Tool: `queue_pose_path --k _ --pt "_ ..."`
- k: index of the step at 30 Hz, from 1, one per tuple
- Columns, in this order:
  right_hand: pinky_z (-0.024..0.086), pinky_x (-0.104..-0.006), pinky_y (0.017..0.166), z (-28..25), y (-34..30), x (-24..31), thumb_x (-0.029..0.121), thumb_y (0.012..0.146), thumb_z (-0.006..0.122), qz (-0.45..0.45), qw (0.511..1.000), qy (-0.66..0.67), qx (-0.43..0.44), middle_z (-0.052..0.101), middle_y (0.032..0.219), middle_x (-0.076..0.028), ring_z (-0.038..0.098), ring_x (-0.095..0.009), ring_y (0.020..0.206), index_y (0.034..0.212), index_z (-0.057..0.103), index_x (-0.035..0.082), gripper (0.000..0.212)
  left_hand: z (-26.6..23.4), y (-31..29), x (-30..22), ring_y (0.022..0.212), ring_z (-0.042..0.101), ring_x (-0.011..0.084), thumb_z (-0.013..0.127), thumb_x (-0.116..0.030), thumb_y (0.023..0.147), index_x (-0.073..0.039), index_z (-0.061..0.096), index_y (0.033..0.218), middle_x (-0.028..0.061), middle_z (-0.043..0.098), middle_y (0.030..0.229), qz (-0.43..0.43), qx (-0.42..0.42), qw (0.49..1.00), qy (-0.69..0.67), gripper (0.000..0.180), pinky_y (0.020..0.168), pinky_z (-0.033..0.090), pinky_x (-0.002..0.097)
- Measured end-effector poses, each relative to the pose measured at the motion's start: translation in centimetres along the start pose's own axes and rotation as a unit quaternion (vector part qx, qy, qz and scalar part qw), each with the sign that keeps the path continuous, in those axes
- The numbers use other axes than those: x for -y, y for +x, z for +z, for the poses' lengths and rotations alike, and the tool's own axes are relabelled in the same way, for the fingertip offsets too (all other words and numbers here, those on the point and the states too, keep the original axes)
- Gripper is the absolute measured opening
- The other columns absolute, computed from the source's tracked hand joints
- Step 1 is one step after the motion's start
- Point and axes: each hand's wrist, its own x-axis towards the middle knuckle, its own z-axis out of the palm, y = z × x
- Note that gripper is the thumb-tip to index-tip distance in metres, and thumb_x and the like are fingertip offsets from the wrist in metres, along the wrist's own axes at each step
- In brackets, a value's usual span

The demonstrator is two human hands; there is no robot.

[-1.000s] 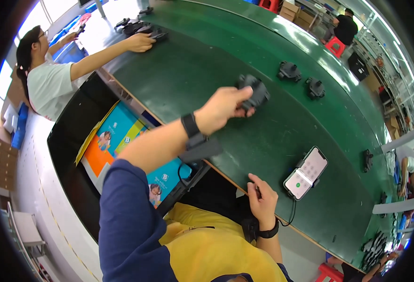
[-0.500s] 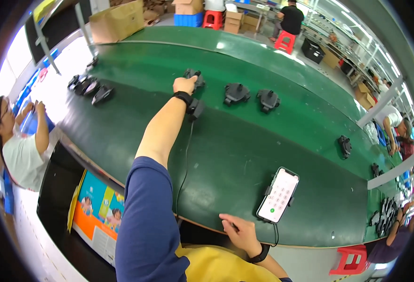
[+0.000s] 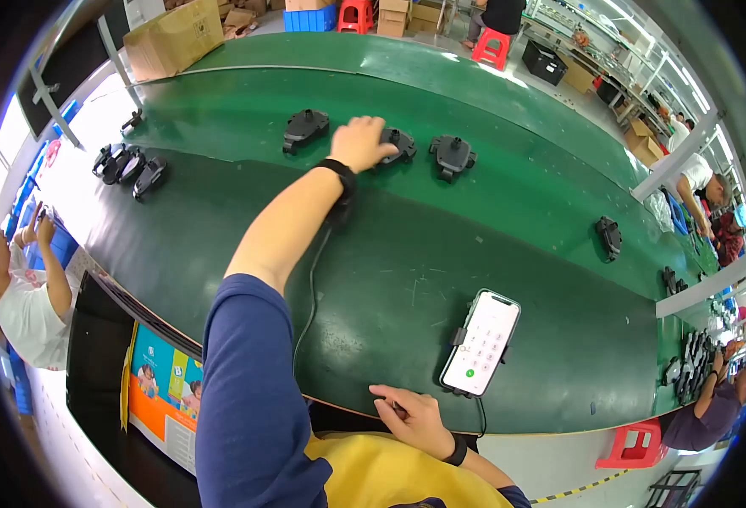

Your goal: The person picks up a car phone mount, plugs in a cable, and places a smartphone into it to test the connection. This process is repeated several times with different mounts before the items are set aside.

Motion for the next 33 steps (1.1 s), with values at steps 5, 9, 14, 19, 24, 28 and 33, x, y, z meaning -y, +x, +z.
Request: queue_pose_path --k 5,9,14,19,24,28,33 --pt "0.038 -0.0215 0.044 -0.5 -0.7 0.7 0.002 0.083 0.050 0.050 0.994 0.087 -0.046 0.055 0.061 -0.004 0.047 -0.009 0.045 0.108 0.057 0.002 0.026 4.4 0.1 -3.6 0.083 0.061 0.0287 0.059 -0.022 0.078 -0.004 0.046 0.102 0.0163 0.059 0.094 -0.063 0.064 0.993 0.076 0.033 0.070 0.051 0.0423" --pt "0.036 -0.0203 0.043 0.0 -1.1 -0.4 0.003 0.085 0.041 0.028 0.985 0.138 -0.102 0.056 0.062 -0.003 0.044 -0.006 0.044 0.102 0.057 0.001 0.024 4.3 0.3 -3.4 0.081 0.061 0.0336 0.057 -0.016 0.076 -0.003 0.048 0.097 0.0196 0.060 0.092 -0.134 0.046 0.988 0.060 0.026 0.068 0.052 0.0388" --pt "0.037 -0.0215 0.044 0.3 -1.5 -0.8 0.004 0.084 0.037 0.019 0.989 0.099 -0.105 0.056 0.061 -0.005 0.045 -0.007 0.045 0.092 0.057 0.000 0.021 -2.5 -1.9 -3.7 0.080 0.061 0.0309 0.059 -0.011 0.077 0.003 0.051 0.095 0.0183 0.060 0.091 -0.281 0.093 0.924 -0.243 0.024 0.072 0.053 0.0374" --pt "0.038 -0.0227 0.045 0.1 -1.8 -1.7 0.003 0.081 0.038 -0.056 0.993 0.022 -0.104 0.055 0.060 -0.005 0.047 -0.009 0.046 0.087 0.057 -0.001 0.020 -9.7 -9.1 -6.7 0.092 0.057 0.0256 0.055 -0.007 0.085 0.011 0.050 0.100 0.0177 0.057 0.098 -0.330 0.084 0.485 -0.806 0.023 0.085 0.052 0.0399" --pt "0.036 -0.0216 0.044 -0.7 -2.0 -2.2 0.005 0.085 0.038 -0.040 0.992 0.060 -0.101 0.053 0.061 -0.005 0.046 -0.008 0.046 0.089 0.056 -0.001 0.019 -15.4 -17.3 -12.2 0.096 0.057 0.0253 0.055 -0.008 0.086 0.008 0.047 0.108 0.0152 0.055 0.104 -0.334 0.111 0.394 -0.849 0.028 0.088 0.049 0.0406" --pt "0.034 -0.0196 0.043 0.3 -1.9 -1.3 0.012 0.093 0.038 -0.002 0.974 0.162 -0.159 0.053 0.065 -0.004 0.046 -0.006 0.046 0.096 0.054 -0.002 0.021 -16.5 -21.6 -14.0 0.097 0.057 0.0250 0.054 -0.011 0.088 0.007 0.047 0.111 0.0146 0.056 0.104 -0.356 0.143 0.352 -0.854 0.030 0.091 0.047 0.0375" --pt "0.034 -0.0178 0.042 0.8 -2.3 -1.5 0.018 0.095 0.040 0.015 0.965 0.181 -0.188 0.053 0.068 -0.003 0.046 -0.005 0.046 0.100 0.052 -0.002 0.024 -17.1 -24.3 -15.8 0.097 0.057 0.0232 0.054 -0.018 0.088 0.005 0.050 0.110 0.0147 0.058 0.102 -0.384 0.214 0.327 -0.837 0.032 0.089 0.046 0.0341"
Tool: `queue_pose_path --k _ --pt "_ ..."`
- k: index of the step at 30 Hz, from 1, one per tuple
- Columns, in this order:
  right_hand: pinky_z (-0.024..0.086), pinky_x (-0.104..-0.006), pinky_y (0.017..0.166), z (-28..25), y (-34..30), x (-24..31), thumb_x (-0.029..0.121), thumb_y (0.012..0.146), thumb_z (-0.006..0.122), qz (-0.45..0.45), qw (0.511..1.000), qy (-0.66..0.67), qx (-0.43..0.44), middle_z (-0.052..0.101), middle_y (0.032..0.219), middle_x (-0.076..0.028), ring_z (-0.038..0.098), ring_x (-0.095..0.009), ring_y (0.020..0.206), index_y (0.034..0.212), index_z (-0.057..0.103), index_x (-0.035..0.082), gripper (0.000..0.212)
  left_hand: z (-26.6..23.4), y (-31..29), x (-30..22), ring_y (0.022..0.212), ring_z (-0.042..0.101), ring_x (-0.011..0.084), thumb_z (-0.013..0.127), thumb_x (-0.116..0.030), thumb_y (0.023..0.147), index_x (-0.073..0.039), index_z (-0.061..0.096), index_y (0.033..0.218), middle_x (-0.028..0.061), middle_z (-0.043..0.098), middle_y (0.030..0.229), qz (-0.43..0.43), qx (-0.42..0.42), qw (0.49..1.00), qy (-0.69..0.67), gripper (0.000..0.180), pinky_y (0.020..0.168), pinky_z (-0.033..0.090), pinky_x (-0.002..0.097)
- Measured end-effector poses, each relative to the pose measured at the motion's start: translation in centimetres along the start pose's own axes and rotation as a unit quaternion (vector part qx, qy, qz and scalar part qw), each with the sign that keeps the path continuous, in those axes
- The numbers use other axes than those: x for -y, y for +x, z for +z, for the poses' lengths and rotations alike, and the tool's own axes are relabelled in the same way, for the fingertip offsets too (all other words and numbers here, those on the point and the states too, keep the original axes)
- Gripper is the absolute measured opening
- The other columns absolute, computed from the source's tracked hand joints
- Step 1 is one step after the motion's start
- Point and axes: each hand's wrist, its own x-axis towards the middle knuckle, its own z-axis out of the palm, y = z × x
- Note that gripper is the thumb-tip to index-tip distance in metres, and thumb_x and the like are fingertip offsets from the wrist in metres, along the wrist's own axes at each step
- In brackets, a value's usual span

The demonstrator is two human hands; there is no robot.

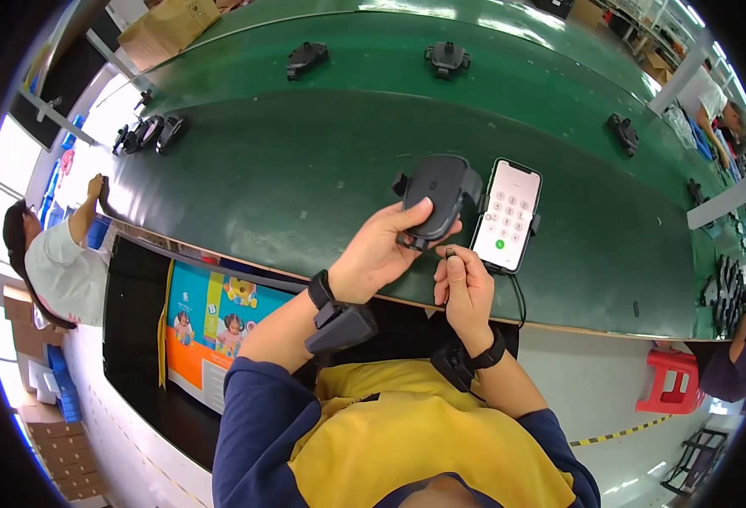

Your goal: The person picks up a car phone mount, plugs in a cable, and places a smartphone into it to test the connection. This process is repeated several times with different mounts before the items are set aside.

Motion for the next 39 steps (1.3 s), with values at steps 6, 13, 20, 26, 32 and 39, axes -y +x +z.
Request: queue_pose_path --k 6,13,20,26,32,39 --pt "0.035 -0.0173 0.042 -0.5 -0.2 -0.3 0.017 0.092 0.049 0.001 1.000 0.013 0.002 0.054 0.067 -0.003 0.046 -0.005 0.046 0.098 0.054 -0.001 0.019 -0.4 -0.7 1.5 0.100 0.056 0.0214 0.055 -0.023 0.088 0.005 0.052 0.109 0.0146 0.058 0.104 -0.030 0.014 0.999 0.024 0.035 0.087 0.045 0.0340" --pt "0.035 -0.0177 0.041 -0.6 0.0 -0.1 0.017 0.091 0.052 0.033 0.999 0.004 -0.013 0.054 0.064 -0.003 0.046 -0.005 0.045 0.094 0.056 -0.001 0.018 -0.9 -0.7 1.5 0.098 0.058 0.0226 0.056 -0.021 0.088 0.005 0.051 0.109 0.0149 0.059 0.103 -0.005 0.009 0.999 0.036 0.034 0.088 0.045 0.0348" --pt "0.034 -0.0181 0.040 -0.1 0.4 0.2 0.016 0.090 0.053 0.065 0.998 -0.013 -0.007 0.053 0.059 -0.001 0.044 -0.004 0.043 0.091 0.059 0.001 0.016 -0.4 -0.7 1.3 0.090 0.060 0.0185 0.059 -0.017 0.086 0.002 0.051 0.108 0.0117 0.061 0.098 0.057 -0.020 0.993 0.103 0.030 0.080 0.048 0.0298" --pt "0.032 -0.0185 0.038 -0.4 0.1 -0.3 0.016 0.089 0.054 0.049 0.998 -0.035 -0.030 0.053 0.056 0.000 0.043 -0.003 0.041 0.086 0.058 0.001 0.016 -1.1 -0.3 2.6 0.088 0.061 0.0191 0.062 -0.013 0.083 0.001 0.048 0.112 0.0103 0.061 0.099 0.169 -0.024 0.951 0.259 0.035 0.079 0.049 0.0298" --pt "0.031 -0.0190 0.037 -0.3 -0.2 -0.8 0.016 0.089 0.055 0.029 0.998 -0.029 -0.049 0.054 0.057 -0.001 0.042 -0.003 0.041 0.083 0.057 0.001 0.016 -1.1 -0.2 2.7 0.086 0.061 0.0170 0.062 -0.012 0.083 0.001 0.049 0.111 0.0090 0.061 0.097 0.132 0.000 0.965 0.229 0.034 0.077 0.049 0.0284" --pt "0.040 -0.0198 0.045 0.2 1.0 0.6 0.011 0.088 0.056 0.080 0.993 -0.083 0.008 0.061 0.065 -0.005 0.054 -0.007 0.048 0.086 0.060 -0.001 0.013 -1.4 0.1 0.9 0.075 0.056 0.0072 0.064 -0.010 0.081 0.000 0.054 0.102 0.0005 0.060 0.088 0.114 -0.026 0.957 0.267 0.025 0.069 0.046 0.0223"
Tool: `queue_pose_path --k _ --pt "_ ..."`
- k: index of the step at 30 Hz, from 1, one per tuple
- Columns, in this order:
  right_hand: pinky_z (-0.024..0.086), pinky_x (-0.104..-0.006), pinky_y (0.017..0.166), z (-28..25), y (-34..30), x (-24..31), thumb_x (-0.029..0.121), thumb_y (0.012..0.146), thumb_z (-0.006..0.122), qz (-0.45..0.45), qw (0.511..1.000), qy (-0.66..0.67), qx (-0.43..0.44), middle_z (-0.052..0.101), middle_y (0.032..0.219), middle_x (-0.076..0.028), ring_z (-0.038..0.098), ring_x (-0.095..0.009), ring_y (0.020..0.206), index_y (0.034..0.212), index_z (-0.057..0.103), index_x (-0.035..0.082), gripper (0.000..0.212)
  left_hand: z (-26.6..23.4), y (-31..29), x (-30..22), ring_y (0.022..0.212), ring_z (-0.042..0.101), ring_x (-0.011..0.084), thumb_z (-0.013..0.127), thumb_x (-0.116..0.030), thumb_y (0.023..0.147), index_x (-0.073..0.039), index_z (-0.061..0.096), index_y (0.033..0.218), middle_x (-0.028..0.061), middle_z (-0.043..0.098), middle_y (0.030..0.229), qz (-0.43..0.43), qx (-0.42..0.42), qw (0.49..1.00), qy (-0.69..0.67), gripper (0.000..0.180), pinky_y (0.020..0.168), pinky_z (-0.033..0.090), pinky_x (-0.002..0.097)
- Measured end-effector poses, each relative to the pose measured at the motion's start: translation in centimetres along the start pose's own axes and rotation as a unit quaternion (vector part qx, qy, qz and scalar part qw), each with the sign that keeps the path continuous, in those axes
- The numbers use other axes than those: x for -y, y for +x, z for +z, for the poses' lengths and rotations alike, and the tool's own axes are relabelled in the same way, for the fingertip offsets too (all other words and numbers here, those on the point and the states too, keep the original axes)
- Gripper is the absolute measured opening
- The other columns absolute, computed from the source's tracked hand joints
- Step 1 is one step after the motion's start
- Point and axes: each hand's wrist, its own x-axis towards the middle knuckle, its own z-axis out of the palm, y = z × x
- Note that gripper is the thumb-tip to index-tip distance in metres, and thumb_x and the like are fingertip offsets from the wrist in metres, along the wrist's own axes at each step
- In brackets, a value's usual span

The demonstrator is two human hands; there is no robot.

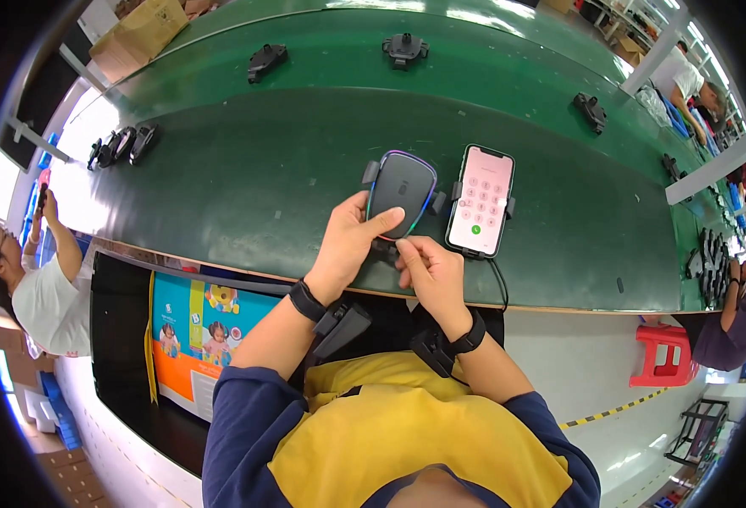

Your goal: The person picks up a car phone mount, plugs in a cable, and places a smartphone into it to test the connection. This process is repeated several times with different mounts before the items are set aside.

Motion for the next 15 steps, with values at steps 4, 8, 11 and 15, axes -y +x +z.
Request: queue_pose_path --k 4,8,11,15 --pt "0.047 -0.0223 0.056 -0.6 -1.5 -1.0 0.009 0.085 0.057 -0.291 0.929 -0.208 -0.098 0.065 0.075 -0.008 0.061 -0.012 0.059 0.091 0.062 -0.001 0.012 -0.9 0.8 0.4 0.066 0.058 0.0125 0.065 -0.015 0.079 0.000 0.058 0.091 0.0051 0.062 0.076 0.024 -0.066 0.993 0.094 0.021 0.067 0.046 0.0256" --pt "0.049 -0.0250 0.064 -5.2 -4.0 1.6 0.007 0.084 0.058 -0.153 0.966 -0.201 -0.048 0.066 0.083 -0.011 0.063 -0.015 0.065 0.095 0.062 -0.003 0.015 -0.2 -0.4 -1.6 0.059 0.058 0.0216 0.065 -0.023 0.077 -0.001 0.060 0.077 0.0117 0.061 0.066 0.063 -0.116 0.839 0.528 0.022 0.059 0.044 0.0308" --pt "0.048 -0.0235 0.062 -8.9 -3.0 4.0 0.008 0.085 0.055 -0.135 0.965 -0.198 -0.108 0.065 0.081 -0.010 0.062 -0.013 0.063 0.095 0.062 -0.004 0.016 -1.3 -0.9 -3.5 0.057 0.056 0.0274 0.064 -0.031 0.076 -0.002 0.059 0.069 0.0147 0.058 0.063 -0.048 -0.059 0.685 0.725 0.030 0.053 0.039 0.0336" --pt "0.046 -0.0215 0.060 -14.6 1.0 4.4 0.013 0.088 0.053 -0.065 0.981 -0.099 -0.154 0.063 0.079 -0.006 0.058 -0.010 0.063 0.099 0.061 -0.002 0.021 1.1 -2.5 -3.6 0.055 0.056 0.0241 0.063 -0.030 0.075 -0.006 0.060 0.067 0.0089 0.059 0.062 0.106 -0.091 0.621 0.771 0.025 0.051 0.036 0.0334"
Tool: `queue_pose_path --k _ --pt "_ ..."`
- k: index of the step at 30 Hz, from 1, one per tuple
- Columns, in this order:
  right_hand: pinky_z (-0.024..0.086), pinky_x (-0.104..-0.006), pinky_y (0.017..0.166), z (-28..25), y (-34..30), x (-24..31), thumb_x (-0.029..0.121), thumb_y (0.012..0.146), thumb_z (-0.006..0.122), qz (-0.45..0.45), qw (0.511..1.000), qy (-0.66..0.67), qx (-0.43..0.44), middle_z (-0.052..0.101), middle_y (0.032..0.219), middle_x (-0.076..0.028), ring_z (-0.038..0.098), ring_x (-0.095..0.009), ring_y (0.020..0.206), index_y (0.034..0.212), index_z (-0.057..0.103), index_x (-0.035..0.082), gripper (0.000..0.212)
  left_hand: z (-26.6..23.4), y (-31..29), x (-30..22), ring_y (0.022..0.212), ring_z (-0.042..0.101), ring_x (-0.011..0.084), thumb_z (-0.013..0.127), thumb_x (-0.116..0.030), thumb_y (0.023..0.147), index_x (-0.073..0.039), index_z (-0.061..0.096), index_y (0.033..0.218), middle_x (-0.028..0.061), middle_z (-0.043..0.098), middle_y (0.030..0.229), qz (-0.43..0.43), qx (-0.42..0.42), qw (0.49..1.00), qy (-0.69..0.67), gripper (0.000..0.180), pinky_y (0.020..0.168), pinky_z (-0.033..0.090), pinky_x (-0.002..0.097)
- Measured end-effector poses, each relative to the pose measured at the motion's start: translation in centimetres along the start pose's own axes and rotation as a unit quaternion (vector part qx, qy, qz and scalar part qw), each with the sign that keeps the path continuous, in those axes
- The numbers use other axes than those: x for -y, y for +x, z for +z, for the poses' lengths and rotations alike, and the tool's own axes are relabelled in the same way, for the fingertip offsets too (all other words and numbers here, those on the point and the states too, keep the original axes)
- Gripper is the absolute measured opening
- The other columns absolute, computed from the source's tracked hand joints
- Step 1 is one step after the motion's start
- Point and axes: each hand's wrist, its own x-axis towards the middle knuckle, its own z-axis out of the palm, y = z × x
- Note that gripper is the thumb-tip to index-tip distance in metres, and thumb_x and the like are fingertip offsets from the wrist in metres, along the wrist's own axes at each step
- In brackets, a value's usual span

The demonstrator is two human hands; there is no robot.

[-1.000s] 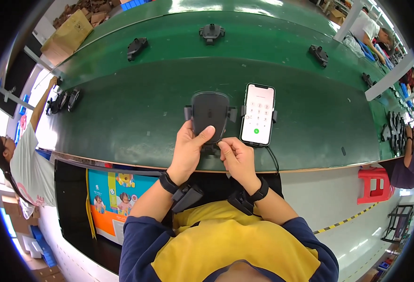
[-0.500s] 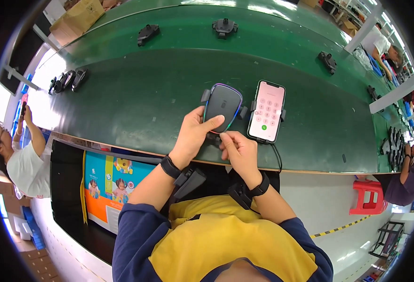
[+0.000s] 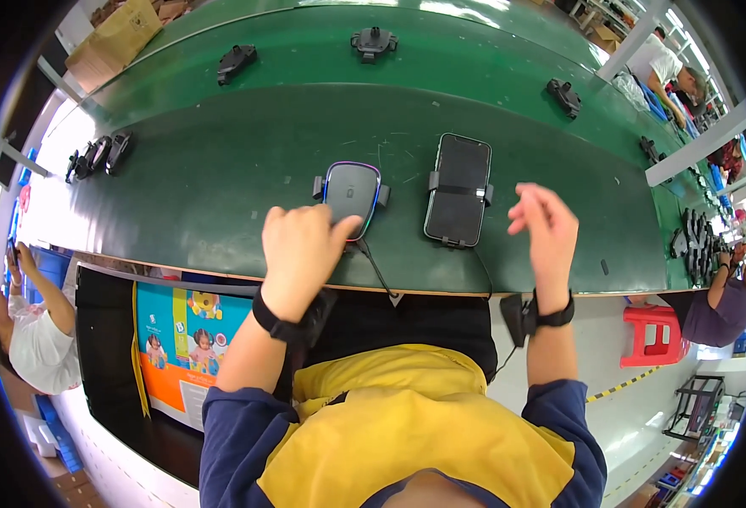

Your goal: The person picks up a car phone mount, plugs in a cable, and places a smartphone into it to test the connection. This process is repeated several times with different mounts before the items are set aside.

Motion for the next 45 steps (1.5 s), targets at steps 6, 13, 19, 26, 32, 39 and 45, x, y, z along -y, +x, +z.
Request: queue_pose_path --k 6,13,19,26,32,39,45 --pt "0.044 -0.0227 0.067 1.9 8.1 -2.2 0.019 0.087 0.055 0.056 0.995 0.048 0.073 0.062 0.081 -0.001 0.055 -0.007 0.072 0.101 0.062 0.001 0.023 4.4 -3.5 -8.4 0.108 0.052 0.0258 0.066 -0.028 0.071 -0.005 0.054 0.109 0.0106 0.055 0.114 0.499 -0.071 0.847 -0.171 0.046 0.093 0.040 0.0391" --pt "0.042 -0.0211 0.066 2.0 11.3 -4.5 0.020 0.085 0.060 0.145 0.968 0.065 0.192 0.062 0.082 0.003 0.053 -0.007 0.070 0.101 0.062 0.004 0.023 8.4 -1.8 -8.8 0.129 0.031 0.0232 0.064 -0.025 0.074 -0.005 0.033 0.132 0.0095 0.035 0.137 0.499 0.012 0.855 -0.138 0.069 0.108 0.024 0.0385" --pt "0.042 -0.0238 0.067 2.0 14.2 0.8 0.021 0.086 0.059 0.052 0.984 0.167 -0.022 0.061 0.088 0.002 0.054 -0.007 0.073 0.105 0.061 0.005 0.025 9.1 -1.4 -8.7 0.129 0.031 0.0226 0.064 -0.024 0.074 -0.005 0.034 0.132 0.0095 0.035 0.138 0.488 0.009 0.857 -0.162 0.068 0.108 0.024 0.0382" --pt "0.046 -0.0267 0.073 12.4 13.7 2.9 0.021 0.087 0.057 0.084 0.962 0.222 0.135 0.061 0.089 0.000 0.056 -0.009 0.077 0.100 0.060 0.004 0.021 9.4 -1.2 -8.5 0.129 0.031 0.0217 0.063 -0.026 0.074 -0.005 0.035 0.131 0.0089 0.035 0.137 0.485 0.001 0.860 -0.158 0.067 0.108 0.023 0.0382" --pt "0.047 -0.0267 0.072 15.4 13.6 0.9 0.021 0.088 0.056 0.124 0.948 0.202 0.214 0.061 0.088 -0.001 0.057 -0.010 0.078 0.100 0.059 0.004 0.021 9.7 -1.2 -8.6 0.129 0.031 0.0214 0.063 -0.027 0.074 -0.005 0.035 0.131 0.0084 0.036 0.137 0.490 -0.009 0.857 -0.156 0.067 0.107 0.024 0.0375" --pt "0.048 -0.0274 0.075 15.0 8.6 0.0 0.019 0.089 0.055 0.200 0.937 0.144 0.245 0.061 0.090 -0.004 0.058 -0.011 0.080 0.102 0.059 0.003 0.022 9.7 -1.3 -8.4 0.123 0.039 0.0225 0.060 -0.021 0.076 -0.004 0.044 0.124 0.0092 0.043 0.131 0.486 -0.009 0.847 -0.214 0.054 0.105 0.027 0.0367" --pt "0.047 -0.0267 0.078 12.1 6.9 1.0 0.017 0.089 0.054 0.080 0.965 0.001 0.249 0.062 0.095 -0.006 0.058 -0.011 0.084 0.103 0.060 0.000 0.023 9.8 -1.1 -9.0 0.123 0.039 0.0234 0.061 -0.021 0.075 -0.006 0.046 0.123 0.0101 0.042 0.131 0.467 0.058 0.850 -0.235 0.052 0.103 0.030 0.0372"
